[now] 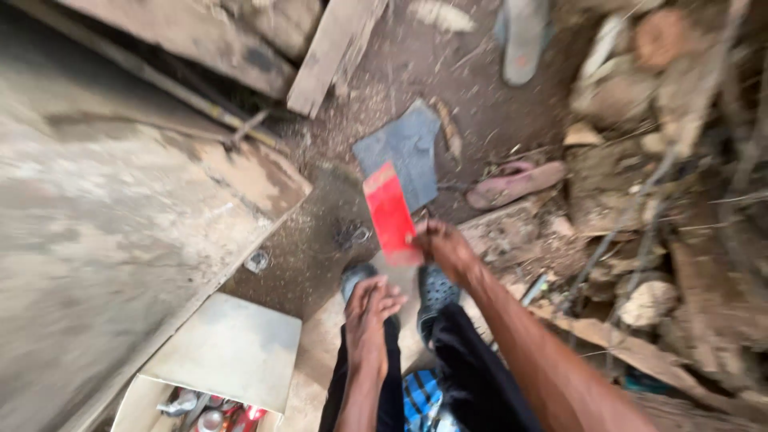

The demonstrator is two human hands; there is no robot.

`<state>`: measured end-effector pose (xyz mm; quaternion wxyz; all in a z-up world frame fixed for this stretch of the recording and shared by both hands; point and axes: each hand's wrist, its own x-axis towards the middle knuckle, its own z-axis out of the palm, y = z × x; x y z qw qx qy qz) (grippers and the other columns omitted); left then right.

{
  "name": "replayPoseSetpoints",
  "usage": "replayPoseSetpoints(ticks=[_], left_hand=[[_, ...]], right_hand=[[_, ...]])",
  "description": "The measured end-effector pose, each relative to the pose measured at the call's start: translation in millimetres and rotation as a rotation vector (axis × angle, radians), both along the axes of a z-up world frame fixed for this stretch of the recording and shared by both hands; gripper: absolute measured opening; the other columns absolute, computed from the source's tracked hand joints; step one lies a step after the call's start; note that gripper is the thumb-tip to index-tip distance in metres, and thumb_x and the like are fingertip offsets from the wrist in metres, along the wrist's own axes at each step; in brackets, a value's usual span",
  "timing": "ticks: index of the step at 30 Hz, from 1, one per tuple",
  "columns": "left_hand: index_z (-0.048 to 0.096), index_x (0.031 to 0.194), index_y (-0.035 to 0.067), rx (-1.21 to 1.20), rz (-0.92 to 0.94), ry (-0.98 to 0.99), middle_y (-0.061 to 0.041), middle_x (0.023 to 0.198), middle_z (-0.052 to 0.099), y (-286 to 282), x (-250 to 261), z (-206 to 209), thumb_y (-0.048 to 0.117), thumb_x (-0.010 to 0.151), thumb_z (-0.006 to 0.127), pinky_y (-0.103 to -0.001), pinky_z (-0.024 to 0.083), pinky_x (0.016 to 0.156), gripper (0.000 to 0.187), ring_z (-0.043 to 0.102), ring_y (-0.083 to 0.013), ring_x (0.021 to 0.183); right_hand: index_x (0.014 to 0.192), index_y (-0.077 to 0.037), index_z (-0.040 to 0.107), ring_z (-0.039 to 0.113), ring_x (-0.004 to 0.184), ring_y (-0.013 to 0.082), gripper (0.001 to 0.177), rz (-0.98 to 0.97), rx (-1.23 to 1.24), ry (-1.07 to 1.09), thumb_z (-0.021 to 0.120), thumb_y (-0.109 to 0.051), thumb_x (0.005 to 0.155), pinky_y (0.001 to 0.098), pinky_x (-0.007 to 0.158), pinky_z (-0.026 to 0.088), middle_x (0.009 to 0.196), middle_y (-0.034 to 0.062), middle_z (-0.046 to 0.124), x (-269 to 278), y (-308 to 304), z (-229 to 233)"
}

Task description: Picking up trash and sweeping an outdoor area.

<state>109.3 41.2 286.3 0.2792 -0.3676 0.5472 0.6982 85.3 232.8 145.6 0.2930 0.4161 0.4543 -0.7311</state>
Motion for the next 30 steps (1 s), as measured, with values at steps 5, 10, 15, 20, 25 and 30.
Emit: replayPoseSetpoints(ticks=[5,10,15,20,25,30], left_hand=[[0.066,0.12,0.003,-0.137,-0.044,-0.053,-0.014,0.101,0.071,11.9,19.7,83.8,0.023,0.097,0.063,-0.034,0.056,0.08,0.031,0.072,-0.0242,0.088],[0.059,0.129,0.007,-0.196,-0.274,0.164,-0.009,0.103,0.075,66.4,-16.7,231.9,0.023,0.085,0.075,-0.031,0.056,0.076,0.049,0.071,-0.0158,0.087],[0.061,0.127,0.004,-0.453,-0.688,0.017,-0.012,0.092,0.08,99.0,-44.6,390.3,0.037,0.08,0.084,-0.029,0.058,0.073,0.062,0.075,-0.0164,0.079],[0.066,0.121,-0.006,0.046,-0.537,0.204,-0.016,0.1,0.078,61.6,-47.3,429.0,0.032,0.082,0.083,-0.036,0.06,0.078,0.057,0.076,-0.025,0.085],[0.057,0.134,-0.004,0.658,-0.463,-0.001,-0.018,0.107,0.073,38.6,-41.9,548.0,0.042,0.082,0.072,-0.043,0.06,0.092,0.071,0.076,-0.0324,0.095],[0.048,0.139,-0.015,1.068,-0.311,0.349,-0.025,0.103,0.065,29.0,-17.1,598.0,0.06,0.095,0.063,-0.047,0.058,0.087,0.089,0.07,-0.0347,0.093]], right_hand=[[0.097,-0.009,0.067,0.072,0.083,0.0139,0.006,-0.068,0.071,0.036,0.064,-0.006,0.092,0.0306,0.07,0.054,0.09,0.0025,0.075,36.9,27.3,192.3],[0.096,-0.005,0.069,0.074,0.088,0.0128,0.02,-0.172,0.1,0.29,0.065,0.006,0.08,0.0296,0.081,0.059,0.093,0.0023,0.076,64.6,26.4,349.6],[0.093,-0.002,0.07,0.062,0.076,0.0117,0.008,0.094,0.709,0.375,0.071,-0.003,0.085,0.0264,0.069,0.053,0.081,0.0081,0.07,77.9,5.1,488.9],[0.101,-0.005,0.071,0.064,0.075,0.0115,0.023,0.081,0.693,0.373,0.078,-0.013,0.081,0.0266,0.07,0.053,0.086,0.0037,0.072,83.2,29.9,584.1],[0.103,-0.006,0.078,0.071,0.08,0.0154,0.027,0.059,0.574,0.535,0.065,-0.023,0.087,0.031,0.073,0.056,0.091,0.004,0.081,102.5,87.0,610.3],[0.115,-0.011,0.074,0.076,0.088,0.0159,0.052,0.52,0.623,0.264,0.061,-0.055,0.091,0.0372,0.076,0.061,0.097,0.0059,0.08,88.0,120.5,680.9]])
